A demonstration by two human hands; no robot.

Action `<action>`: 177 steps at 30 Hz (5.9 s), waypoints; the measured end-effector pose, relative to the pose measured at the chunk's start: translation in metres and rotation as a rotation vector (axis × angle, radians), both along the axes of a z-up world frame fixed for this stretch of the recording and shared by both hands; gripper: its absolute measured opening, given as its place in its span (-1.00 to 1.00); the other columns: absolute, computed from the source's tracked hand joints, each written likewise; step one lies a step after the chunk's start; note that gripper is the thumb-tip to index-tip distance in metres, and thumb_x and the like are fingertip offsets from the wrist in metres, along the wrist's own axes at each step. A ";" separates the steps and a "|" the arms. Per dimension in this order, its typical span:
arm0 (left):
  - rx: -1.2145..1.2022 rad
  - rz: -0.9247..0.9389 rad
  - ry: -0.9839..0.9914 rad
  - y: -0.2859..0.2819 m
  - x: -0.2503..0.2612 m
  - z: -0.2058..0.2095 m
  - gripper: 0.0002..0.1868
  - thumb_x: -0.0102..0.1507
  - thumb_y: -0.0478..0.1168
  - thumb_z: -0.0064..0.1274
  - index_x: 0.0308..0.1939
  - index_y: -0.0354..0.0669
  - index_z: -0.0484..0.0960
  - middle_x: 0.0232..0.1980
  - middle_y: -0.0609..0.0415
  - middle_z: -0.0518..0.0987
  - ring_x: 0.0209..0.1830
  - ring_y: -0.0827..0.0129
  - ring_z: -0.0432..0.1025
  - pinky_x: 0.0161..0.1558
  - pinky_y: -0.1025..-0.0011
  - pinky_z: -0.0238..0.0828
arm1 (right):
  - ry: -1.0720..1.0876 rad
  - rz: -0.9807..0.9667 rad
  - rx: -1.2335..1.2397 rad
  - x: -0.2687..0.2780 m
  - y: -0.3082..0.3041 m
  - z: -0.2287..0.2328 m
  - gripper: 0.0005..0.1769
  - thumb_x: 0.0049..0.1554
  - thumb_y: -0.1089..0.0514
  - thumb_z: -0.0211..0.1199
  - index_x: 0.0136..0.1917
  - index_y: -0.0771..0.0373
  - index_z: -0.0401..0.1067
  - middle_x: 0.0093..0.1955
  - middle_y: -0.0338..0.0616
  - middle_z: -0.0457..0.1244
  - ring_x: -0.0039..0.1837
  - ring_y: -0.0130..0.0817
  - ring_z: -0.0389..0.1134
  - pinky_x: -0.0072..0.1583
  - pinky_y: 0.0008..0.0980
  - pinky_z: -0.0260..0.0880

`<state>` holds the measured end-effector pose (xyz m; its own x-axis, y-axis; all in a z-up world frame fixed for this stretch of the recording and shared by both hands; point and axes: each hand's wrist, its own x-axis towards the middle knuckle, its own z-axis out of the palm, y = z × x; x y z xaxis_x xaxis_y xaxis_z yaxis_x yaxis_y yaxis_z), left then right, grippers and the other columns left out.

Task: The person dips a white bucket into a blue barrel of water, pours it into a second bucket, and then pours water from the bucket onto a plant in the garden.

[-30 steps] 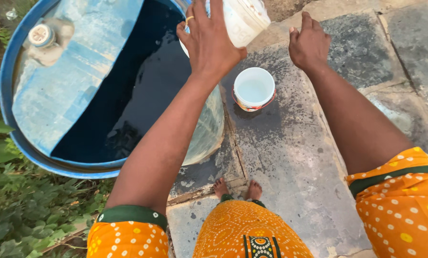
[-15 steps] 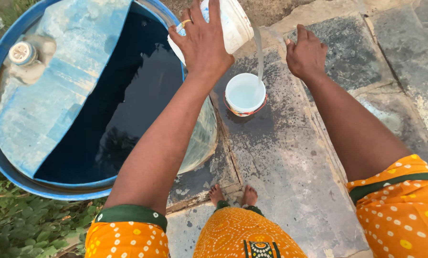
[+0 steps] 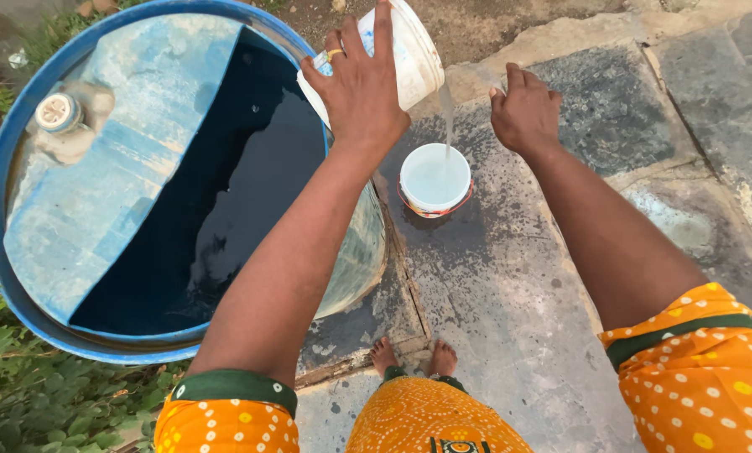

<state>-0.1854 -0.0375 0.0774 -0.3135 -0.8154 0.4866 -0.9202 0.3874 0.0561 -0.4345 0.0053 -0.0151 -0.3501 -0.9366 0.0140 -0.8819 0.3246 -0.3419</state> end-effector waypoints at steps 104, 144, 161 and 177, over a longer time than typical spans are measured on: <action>-0.129 0.129 0.063 -0.011 0.060 -0.001 0.56 -0.20 0.21 0.58 0.62 0.10 -0.24 0.49 -0.22 0.20 0.47 -0.11 0.16 0.23 -0.23 0.13 | -0.001 0.166 -0.098 0.087 -0.014 -0.001 -0.39 0.33 -0.07 0.03 0.53 0.26 0.19 0.45 0.11 0.20 0.47 0.02 0.19 0.40 0.29 -0.03; 0.655 0.402 0.056 -0.007 0.160 -0.113 0.56 -0.20 0.11 0.60 0.60 0.33 -0.30 0.51 -0.19 0.16 0.50 -0.12 0.14 0.27 -0.59 0.00 | 0.327 0.475 -0.014 0.275 -0.057 -0.009 -0.24 0.25 -0.02 0.02 0.62 0.31 0.01 0.67 0.02 -0.09 0.71 -0.13 -0.30 0.55 0.31 -0.38; 0.673 0.393 0.096 0.001 0.162 -0.133 0.57 -0.25 0.09 0.63 0.58 0.25 -0.25 0.50 -0.12 0.16 0.51 -0.07 0.11 0.27 -0.41 0.06 | 0.247 0.468 -0.127 0.270 -0.057 -0.010 -0.32 0.28 0.06 0.06 0.60 0.33 0.10 0.63 0.06 0.02 0.68 -0.12 -0.16 0.55 0.28 -0.32; 0.282 0.199 0.530 0.035 0.187 -0.086 0.52 -0.27 -0.03 0.61 0.59 0.01 -0.12 0.45 -0.18 0.31 0.45 -0.12 0.23 0.27 -0.17 0.20 | -0.396 0.506 -0.488 0.238 -0.032 -0.011 -0.51 0.28 0.29 0.03 0.47 0.36 0.27 0.54 0.24 0.14 0.61 0.15 0.04 0.56 0.01 0.01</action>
<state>0.0014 -0.0026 -0.0089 0.0818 -0.9529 0.2919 -0.7925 0.1154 0.5988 -0.1962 -0.0267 -0.0259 0.0504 -0.9035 0.4257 -0.6653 -0.3482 -0.6604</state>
